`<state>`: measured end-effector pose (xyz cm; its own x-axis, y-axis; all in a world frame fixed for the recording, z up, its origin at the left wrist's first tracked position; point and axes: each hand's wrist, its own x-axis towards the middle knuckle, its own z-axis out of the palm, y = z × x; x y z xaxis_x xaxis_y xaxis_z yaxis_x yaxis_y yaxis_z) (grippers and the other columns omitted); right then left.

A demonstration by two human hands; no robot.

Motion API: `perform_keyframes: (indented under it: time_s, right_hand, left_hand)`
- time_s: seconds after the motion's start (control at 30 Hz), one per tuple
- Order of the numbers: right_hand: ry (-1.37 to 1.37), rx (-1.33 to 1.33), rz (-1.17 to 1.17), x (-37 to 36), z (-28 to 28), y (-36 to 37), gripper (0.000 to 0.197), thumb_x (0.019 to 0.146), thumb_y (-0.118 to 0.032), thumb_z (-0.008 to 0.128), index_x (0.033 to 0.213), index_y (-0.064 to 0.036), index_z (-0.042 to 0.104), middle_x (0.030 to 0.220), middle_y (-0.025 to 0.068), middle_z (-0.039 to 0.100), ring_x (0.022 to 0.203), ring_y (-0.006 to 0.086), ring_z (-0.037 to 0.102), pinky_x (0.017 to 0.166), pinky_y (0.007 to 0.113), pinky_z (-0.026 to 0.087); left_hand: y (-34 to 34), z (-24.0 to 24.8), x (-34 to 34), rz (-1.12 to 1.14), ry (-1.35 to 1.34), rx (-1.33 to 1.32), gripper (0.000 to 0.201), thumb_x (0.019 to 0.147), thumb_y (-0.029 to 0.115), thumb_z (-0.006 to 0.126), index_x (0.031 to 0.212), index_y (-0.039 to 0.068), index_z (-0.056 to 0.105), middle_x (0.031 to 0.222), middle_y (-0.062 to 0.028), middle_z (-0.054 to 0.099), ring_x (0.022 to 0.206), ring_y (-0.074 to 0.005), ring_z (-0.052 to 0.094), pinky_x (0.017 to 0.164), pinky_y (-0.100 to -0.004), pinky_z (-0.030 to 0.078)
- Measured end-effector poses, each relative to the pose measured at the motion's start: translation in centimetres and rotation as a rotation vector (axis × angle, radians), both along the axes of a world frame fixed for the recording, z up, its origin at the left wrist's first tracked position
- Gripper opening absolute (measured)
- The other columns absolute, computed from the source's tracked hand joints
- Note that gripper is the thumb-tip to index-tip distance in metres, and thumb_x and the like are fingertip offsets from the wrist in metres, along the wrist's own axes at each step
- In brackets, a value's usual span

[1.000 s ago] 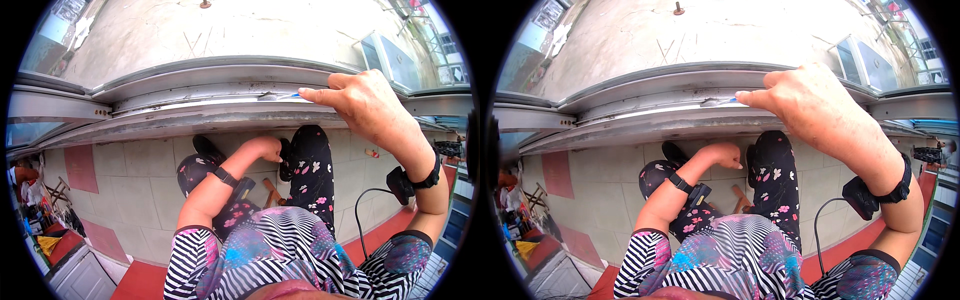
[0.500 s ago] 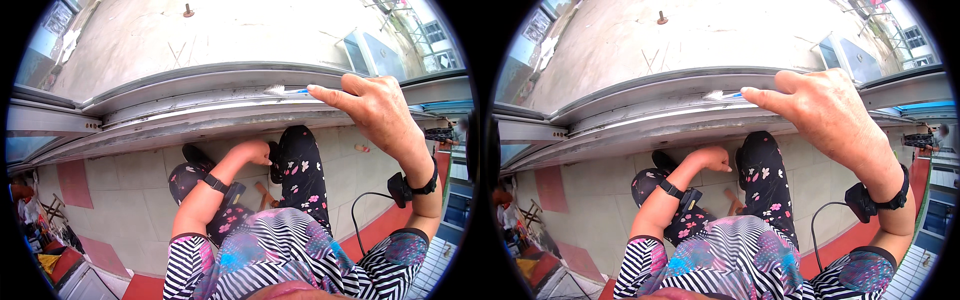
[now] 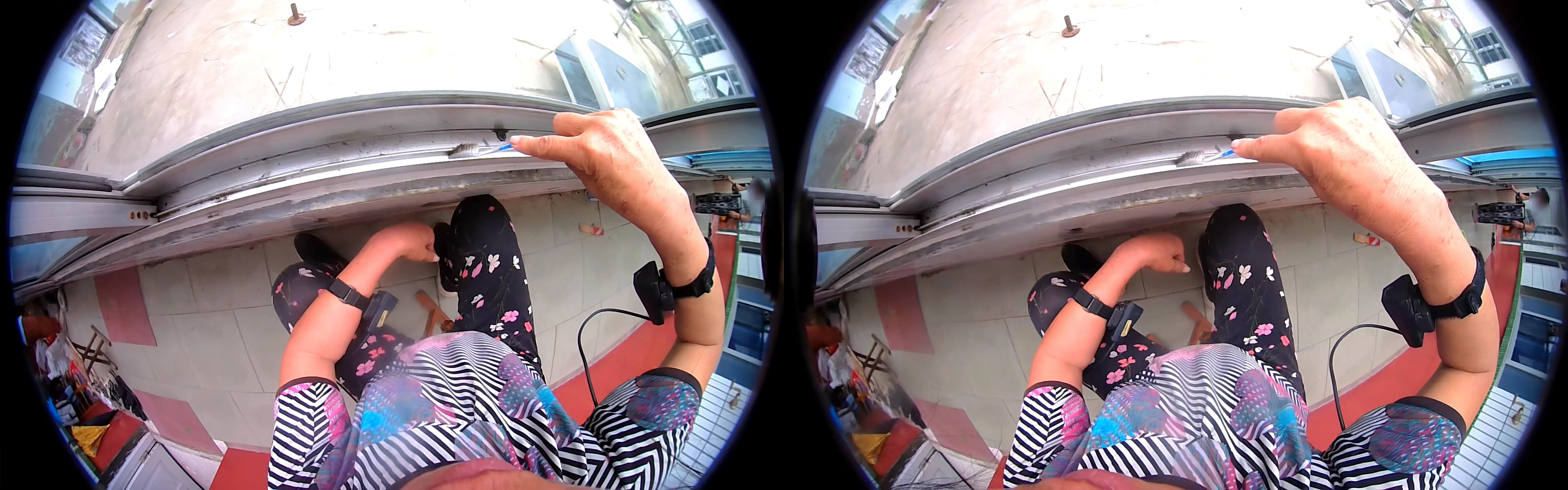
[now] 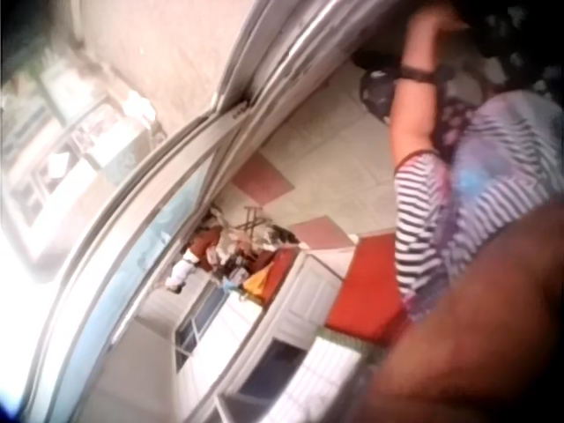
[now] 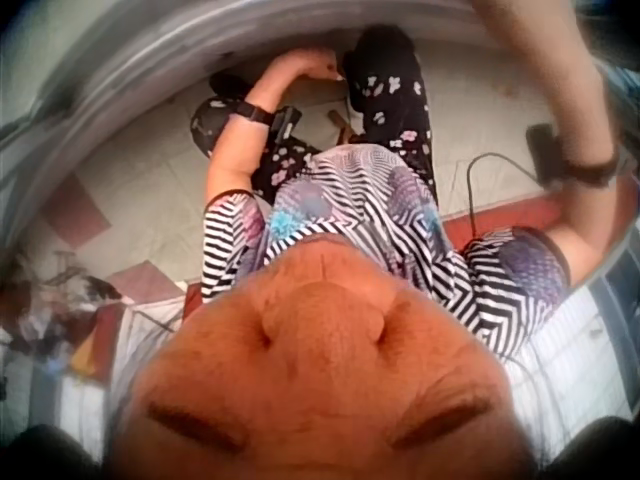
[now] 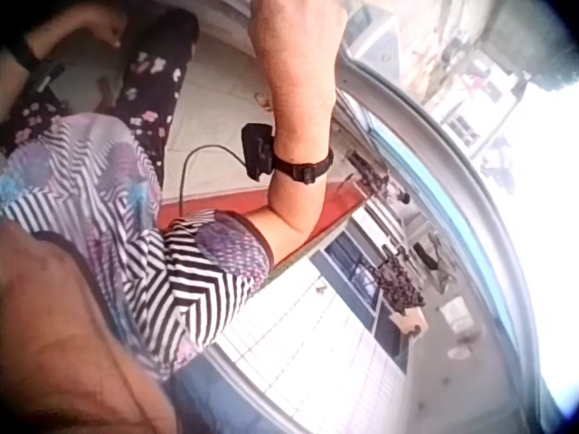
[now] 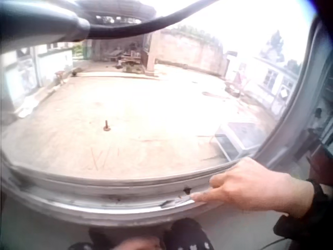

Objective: The person cleans the grooves of a sliding glass door track by brushing out dirt with a small brush and wiping the metal surfaces with a grey cloth.

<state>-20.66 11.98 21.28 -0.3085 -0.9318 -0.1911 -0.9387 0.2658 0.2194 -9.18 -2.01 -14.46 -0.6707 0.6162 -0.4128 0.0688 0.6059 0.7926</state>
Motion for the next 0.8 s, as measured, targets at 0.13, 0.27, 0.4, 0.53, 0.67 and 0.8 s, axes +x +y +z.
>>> perform_keyframes:
  time_s: [0.13,0.27,0.4,0.53,0.67,0.8]
  right_hand:
    - [0.173,0.075,-0.026,-1.1,1.7,3.1,0.041,0.081,-0.001,0.065,0.115,-0.0202,0.075,0.076,0.0083,0.062,0.070,0.0301,0.066,0.063,0.040,0.052]
    - [0.222,-0.056,-0.093,-1.8,3.1,6.6,0.038,0.092,-0.005,0.062,0.124,-0.0240,0.069,0.074,0.0084,0.056,0.071,0.0274,0.063,0.062,0.040,0.050]
    - [0.065,-0.176,-0.256,-2.2,1.8,10.6,0.036,0.093,-0.007,0.063,0.126,-0.0193,0.069,0.086,0.0114,0.067,0.075,0.0285,0.065,0.067,0.039,0.052]
    - [-0.024,-0.231,-0.519,-2.8,2.4,13.1,0.034,0.092,-0.007,0.064,0.124,-0.0160,0.071,0.092,0.0141,0.071,0.080,0.0302,0.066,0.076,0.041,0.053]
    - [0.192,-0.189,-0.522,-3.8,2.7,17.5,0.031,0.092,-0.010,0.065,0.121,-0.0144,0.072,0.094,0.0168,0.073,0.081,0.0340,0.067,0.076,0.043,0.054]
    - [0.398,0.038,-0.667,-4.1,2.5,17.7,0.027,0.092,-0.014,0.065,0.118,-0.0171,0.074,0.087,0.0157,0.072,0.085,0.0350,0.070,0.076,0.044,0.056]
  left_hand:
    - [-0.2,-0.7,-0.1,-0.010,0.058,0.059,0.044,0.090,0.040,0.067,0.071,0.000,0.065,0.061,-0.0171,0.058,0.057,-0.0310,0.052,0.060,-0.0467,0.043]
    - [-0.1,0.0,0.2,0.014,0.054,0.025,0.046,0.090,0.040,0.067,0.070,-0.001,0.061,0.058,-0.0165,0.052,0.055,-0.0298,0.048,0.058,-0.0459,0.041]
    - [-0.4,0.8,-0.5,-0.010,0.017,-0.050,0.042,0.088,0.040,0.069,0.075,0.000,0.068,0.065,-0.0197,0.059,0.060,-0.0338,0.057,0.062,-0.0458,0.046]
    - [-0.2,0.6,-0.5,-0.048,0.020,-0.118,0.040,0.086,0.039,0.071,0.078,0.000,0.071,0.069,-0.0209,0.063,0.063,-0.0351,0.061,0.065,-0.0450,0.049]
    - [0.1,1.3,-0.4,-0.029,-0.002,-0.076,0.040,0.086,0.040,0.071,0.080,0.000,0.071,0.071,-0.0206,0.065,0.065,-0.0352,0.062,0.067,-0.0444,0.050]
    - [-0.2,0.6,-0.2,-0.022,0.011,-0.034,0.042,0.088,0.042,0.070,0.086,0.000,0.073,0.070,-0.0196,0.064,0.064,-0.0322,0.060,0.067,-0.0436,0.050]
